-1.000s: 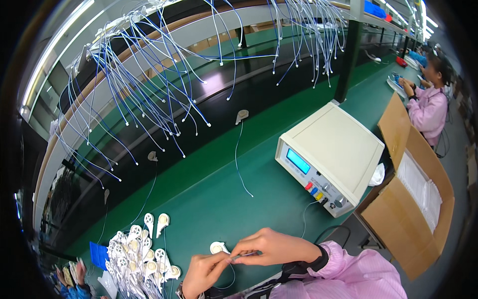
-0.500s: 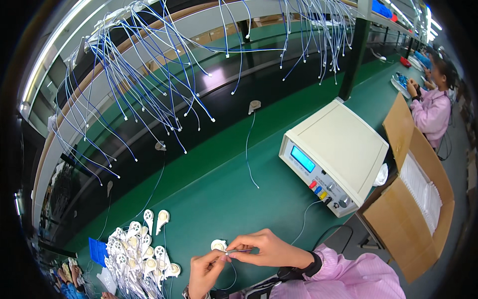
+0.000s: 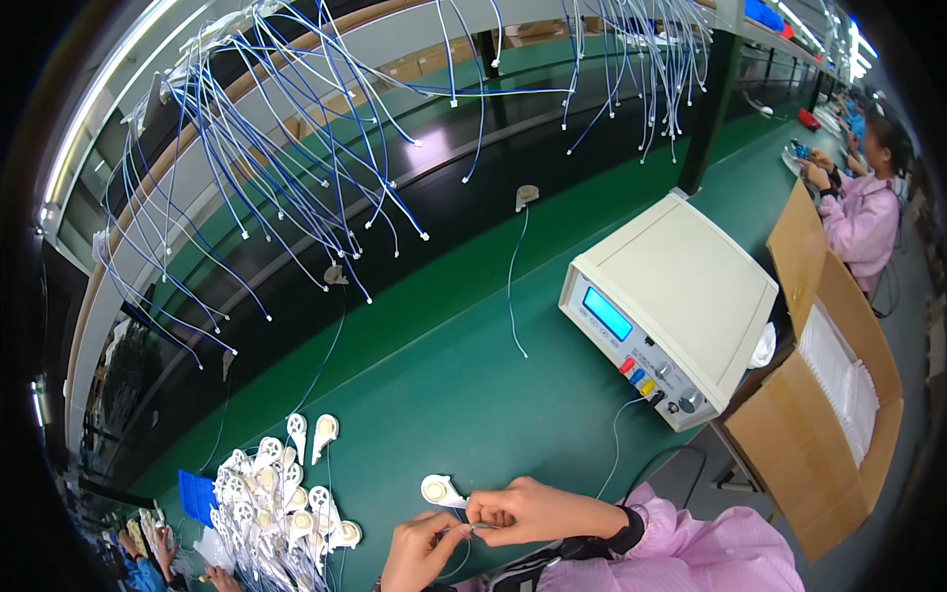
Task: Inspecting and processing electronic sensor components on a factory production line.
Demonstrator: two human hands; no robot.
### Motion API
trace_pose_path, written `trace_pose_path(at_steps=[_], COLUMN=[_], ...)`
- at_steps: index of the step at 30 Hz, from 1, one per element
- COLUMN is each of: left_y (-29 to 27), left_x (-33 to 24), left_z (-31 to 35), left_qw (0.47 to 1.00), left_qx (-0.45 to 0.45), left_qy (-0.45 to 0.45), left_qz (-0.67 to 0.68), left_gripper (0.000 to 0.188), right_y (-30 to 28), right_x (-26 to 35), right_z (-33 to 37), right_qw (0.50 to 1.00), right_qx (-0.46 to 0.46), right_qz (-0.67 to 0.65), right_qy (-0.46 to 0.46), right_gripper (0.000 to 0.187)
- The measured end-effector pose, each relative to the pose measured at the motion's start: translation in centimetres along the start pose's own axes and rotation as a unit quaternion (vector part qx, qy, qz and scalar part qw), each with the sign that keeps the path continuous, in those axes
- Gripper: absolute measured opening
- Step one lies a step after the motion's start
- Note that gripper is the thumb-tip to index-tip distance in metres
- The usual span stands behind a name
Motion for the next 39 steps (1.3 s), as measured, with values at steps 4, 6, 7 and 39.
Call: trace_pose_path(at_steps=[4, 6, 7, 39], left_y=[-0.4, -0.7, -0.6, -0.3], left_x=[2.9, 4.7, 5.5, 7.0], left_z=[1.3, 2.3, 2.7, -0.5], left_qw=[0.991, 0.967, 0.961, 0.906], left_qx=[-0.101, -0.167, -0.170, -0.346], left_qy=[-0.057, -0.109, -0.137, -0.102], left_qz=[0.066, 0.156, 0.167, 0.223], left_gripper=[0.021, 0.027, 0.029, 0.018], right_y=[1.9, 2.1, 2.0, 0.0], right_x=[-0.8, -1.0, -0.9, 4.3], right_z=[0.4, 0.6, 0.7, 3.2], right_qw=[0.998, 0.996, 0.996, 0.998], right_qx=[0.056, 0.076, 0.081, 0.065], right_qz=[-0.036, -0.040, -0.037, -0.009], right_qy=[0.003, 0.006, 0.003, -0.018], right_gripper=[0.014, 0.014, 0.014, 0.013])
Point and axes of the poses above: each hand's wrist, its own z-axis away from the middle knuckle, its own y-axis out of the palm, x = y × z, the point moved 7 cm from there along -z, towards the middle knuckle, and after that the axes turned 2 degrees about z, right-handed, at the moved point
